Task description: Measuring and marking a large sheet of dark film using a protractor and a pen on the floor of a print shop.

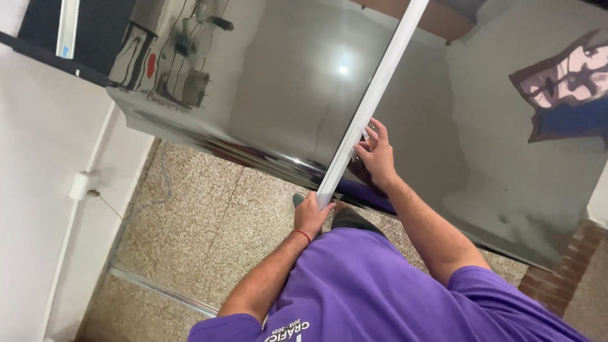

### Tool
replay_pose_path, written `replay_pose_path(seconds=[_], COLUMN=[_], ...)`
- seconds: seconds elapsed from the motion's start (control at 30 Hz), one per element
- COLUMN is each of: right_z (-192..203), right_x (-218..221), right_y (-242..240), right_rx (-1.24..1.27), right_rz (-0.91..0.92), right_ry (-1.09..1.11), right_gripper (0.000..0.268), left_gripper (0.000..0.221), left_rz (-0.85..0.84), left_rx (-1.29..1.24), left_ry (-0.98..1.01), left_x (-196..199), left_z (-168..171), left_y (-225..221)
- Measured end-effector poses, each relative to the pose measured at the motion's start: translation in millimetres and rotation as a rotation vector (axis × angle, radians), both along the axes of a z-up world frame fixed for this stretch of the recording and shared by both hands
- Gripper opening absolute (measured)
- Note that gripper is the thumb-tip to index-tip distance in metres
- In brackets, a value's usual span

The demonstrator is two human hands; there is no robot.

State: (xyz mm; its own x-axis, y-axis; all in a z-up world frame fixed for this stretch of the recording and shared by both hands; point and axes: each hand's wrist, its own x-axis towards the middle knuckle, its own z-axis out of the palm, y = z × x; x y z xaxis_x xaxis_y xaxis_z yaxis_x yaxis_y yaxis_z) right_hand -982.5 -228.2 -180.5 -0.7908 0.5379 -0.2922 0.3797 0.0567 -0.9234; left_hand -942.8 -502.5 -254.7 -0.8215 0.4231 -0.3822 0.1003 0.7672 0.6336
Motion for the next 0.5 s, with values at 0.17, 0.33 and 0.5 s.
replay_pose_path(seconds=[0.17,0.33,0.5], right_z=[30.7,4.3,4.0], right_x=[-0.9,3.6,-17.3], right_y=[8.5,40.6,91.6], right_rx=[0.002,0.057,0.185], right_rz=[0.088,0.212,0.276], right_ry=[-0.087,-0.123,-0.145], right_gripper=[0.085,0.089,0.086], left_gripper=[0.071,0.069,0.072], left_rz=[-0.009,0.012,0.051], left_rx=[-0.052,-0.072,-0.088], left_ry=[0.004,-0.065,-0.052], left_x=[10.1,2.8,16.7], left_z=[-13.4,7.9,-7.5], left_y=[8.9,25.0,22.1])
